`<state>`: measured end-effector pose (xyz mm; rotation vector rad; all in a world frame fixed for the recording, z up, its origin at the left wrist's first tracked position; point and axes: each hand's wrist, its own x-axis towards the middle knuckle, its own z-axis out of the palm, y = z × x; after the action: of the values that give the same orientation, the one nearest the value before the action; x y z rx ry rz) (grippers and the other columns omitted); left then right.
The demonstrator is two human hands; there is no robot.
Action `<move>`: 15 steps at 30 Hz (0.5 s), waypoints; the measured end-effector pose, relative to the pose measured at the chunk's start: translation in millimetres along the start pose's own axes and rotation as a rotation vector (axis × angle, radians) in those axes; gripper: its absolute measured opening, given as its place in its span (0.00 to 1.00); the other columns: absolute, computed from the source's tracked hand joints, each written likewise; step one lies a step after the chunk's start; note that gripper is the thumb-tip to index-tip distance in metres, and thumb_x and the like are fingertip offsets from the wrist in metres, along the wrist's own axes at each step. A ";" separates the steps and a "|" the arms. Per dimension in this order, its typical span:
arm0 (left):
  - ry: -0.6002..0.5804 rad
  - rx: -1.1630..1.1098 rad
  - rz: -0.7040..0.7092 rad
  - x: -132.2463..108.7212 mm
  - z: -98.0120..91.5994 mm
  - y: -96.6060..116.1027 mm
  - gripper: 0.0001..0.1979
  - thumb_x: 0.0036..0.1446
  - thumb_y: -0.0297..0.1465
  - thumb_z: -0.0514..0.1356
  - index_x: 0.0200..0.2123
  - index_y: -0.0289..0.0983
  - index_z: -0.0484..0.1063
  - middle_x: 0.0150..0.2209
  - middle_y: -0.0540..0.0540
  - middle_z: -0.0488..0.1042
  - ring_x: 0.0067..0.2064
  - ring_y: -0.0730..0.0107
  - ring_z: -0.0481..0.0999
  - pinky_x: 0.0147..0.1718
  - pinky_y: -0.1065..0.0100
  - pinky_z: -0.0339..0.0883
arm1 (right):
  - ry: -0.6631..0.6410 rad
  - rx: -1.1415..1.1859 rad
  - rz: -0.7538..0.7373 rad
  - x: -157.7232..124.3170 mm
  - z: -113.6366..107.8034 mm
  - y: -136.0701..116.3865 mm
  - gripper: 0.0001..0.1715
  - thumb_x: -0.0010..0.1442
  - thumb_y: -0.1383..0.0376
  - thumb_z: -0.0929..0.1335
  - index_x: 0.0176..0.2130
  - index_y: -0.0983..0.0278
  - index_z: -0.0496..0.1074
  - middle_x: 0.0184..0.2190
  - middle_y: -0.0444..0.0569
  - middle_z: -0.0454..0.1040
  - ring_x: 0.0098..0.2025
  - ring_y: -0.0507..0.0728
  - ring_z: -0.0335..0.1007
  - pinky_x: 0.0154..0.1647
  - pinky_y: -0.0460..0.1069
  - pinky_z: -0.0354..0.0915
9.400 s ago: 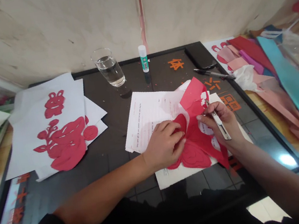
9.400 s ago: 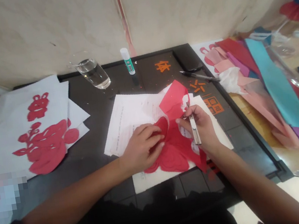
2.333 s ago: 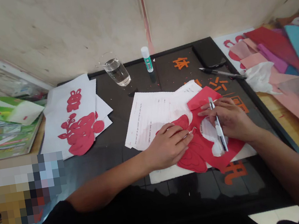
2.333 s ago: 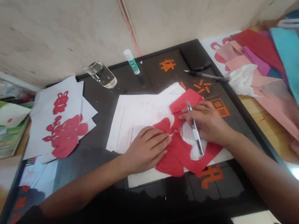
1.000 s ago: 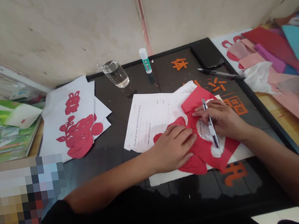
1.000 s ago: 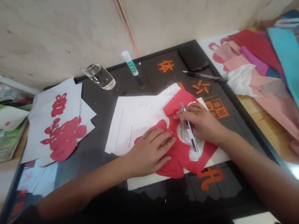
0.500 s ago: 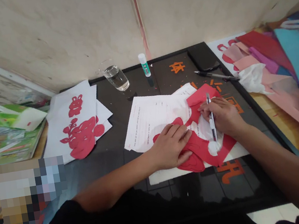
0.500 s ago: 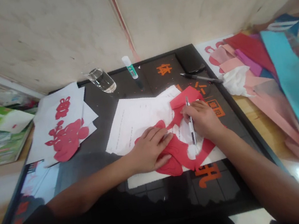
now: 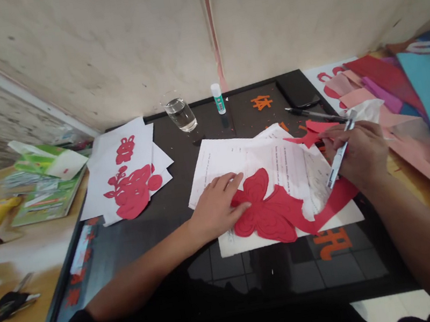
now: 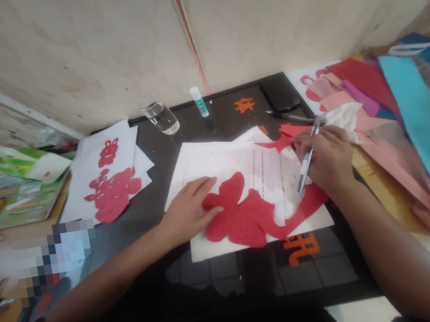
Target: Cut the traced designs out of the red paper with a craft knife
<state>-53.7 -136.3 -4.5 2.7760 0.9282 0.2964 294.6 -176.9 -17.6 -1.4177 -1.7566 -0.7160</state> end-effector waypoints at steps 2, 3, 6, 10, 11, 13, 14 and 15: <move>-0.067 -0.012 -0.021 -0.5 1.2 2.7 0.34 0.61 0.46 0.58 0.64 0.36 0.56 0.57 0.36 0.67 0.55 0.50 0.69 0.52 0.50 0.67 | -0.142 0.028 0.059 2.5 -5.0 -2.3 0.11 0.57 0.67 0.70 0.30 0.59 0.62 0.38 0.53 0.82 0.40 0.61 0.78 0.50 0.56 0.65; -0.090 -0.005 -0.021 -0.6 1.4 4.5 0.36 0.60 0.47 0.59 0.65 0.36 0.55 0.57 0.35 0.67 0.54 0.50 0.70 0.52 0.50 0.67 | -0.206 0.048 0.114 4.3 -10.3 -7.0 0.10 0.58 0.66 0.70 0.32 0.59 0.62 0.40 0.56 0.81 0.44 0.63 0.77 0.51 0.57 0.64; -0.110 0.048 -0.025 -1.7 2.3 9.9 0.37 0.60 0.46 0.59 0.66 0.35 0.52 0.56 0.34 0.67 0.52 0.50 0.71 0.48 0.51 0.69 | -0.268 0.122 0.364 5.8 -35.5 -34.4 0.14 0.58 0.61 0.72 0.32 0.59 0.62 0.39 0.54 0.81 0.42 0.64 0.77 0.45 0.56 0.66; -0.090 0.138 -0.038 -6.6 3.7 16.1 0.35 0.63 0.44 0.57 0.66 0.35 0.50 0.55 0.34 0.67 0.48 0.53 0.74 0.40 0.57 0.72 | -0.502 0.326 0.358 -14.3 -70.8 -78.4 0.16 0.57 0.55 0.72 0.30 0.59 0.64 0.34 0.49 0.79 0.37 0.62 0.76 0.36 0.55 0.68; -0.096 0.161 -0.041 -8.8 3.2 17.9 0.34 0.63 0.43 0.57 0.66 0.34 0.50 0.55 0.34 0.68 0.46 0.54 0.74 0.38 0.59 0.72 | -0.550 0.363 0.314 -22.1 -76.1 -85.8 0.14 0.57 0.55 0.72 0.32 0.59 0.65 0.33 0.49 0.78 0.35 0.61 0.75 0.35 0.55 0.68; -0.136 0.208 -0.039 -14.4 0.2 22.2 0.31 0.64 0.41 0.56 0.65 0.33 0.53 0.51 0.35 0.70 0.43 0.56 0.76 0.35 0.62 0.71 | -0.596 0.369 0.197 -36.9 -80.4 -93.3 0.14 0.56 0.57 0.73 0.36 0.59 0.66 0.34 0.49 0.78 0.35 0.62 0.75 0.38 0.57 0.69; -0.162 0.233 -0.032 -17.8 -2.1 24.5 0.29 0.65 0.40 0.56 0.64 0.32 0.55 0.49 0.36 0.71 0.41 0.57 0.76 0.34 0.62 0.71 | -0.596 0.358 0.141 -42.7 -79.8 -93.6 0.14 0.57 0.59 0.73 0.37 0.59 0.66 0.35 0.49 0.78 0.35 0.62 0.75 0.40 0.58 0.68; -0.187 0.256 -0.018 -21.5 -4.7 27.1 0.26 0.65 0.39 0.56 0.62 0.32 0.58 0.46 0.38 0.73 0.39 0.57 0.76 0.33 0.62 0.71 | -0.590 0.341 0.096 -47.2 -77.9 -91.7 0.13 0.58 0.60 0.73 0.38 0.59 0.66 0.36 0.49 0.78 0.36 0.62 0.75 0.41 0.59 0.68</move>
<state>-56.3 -169.9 4.2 2.9560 1.0057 -0.0920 226.3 -286.4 -10.1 -1.5481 -2.1014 0.0790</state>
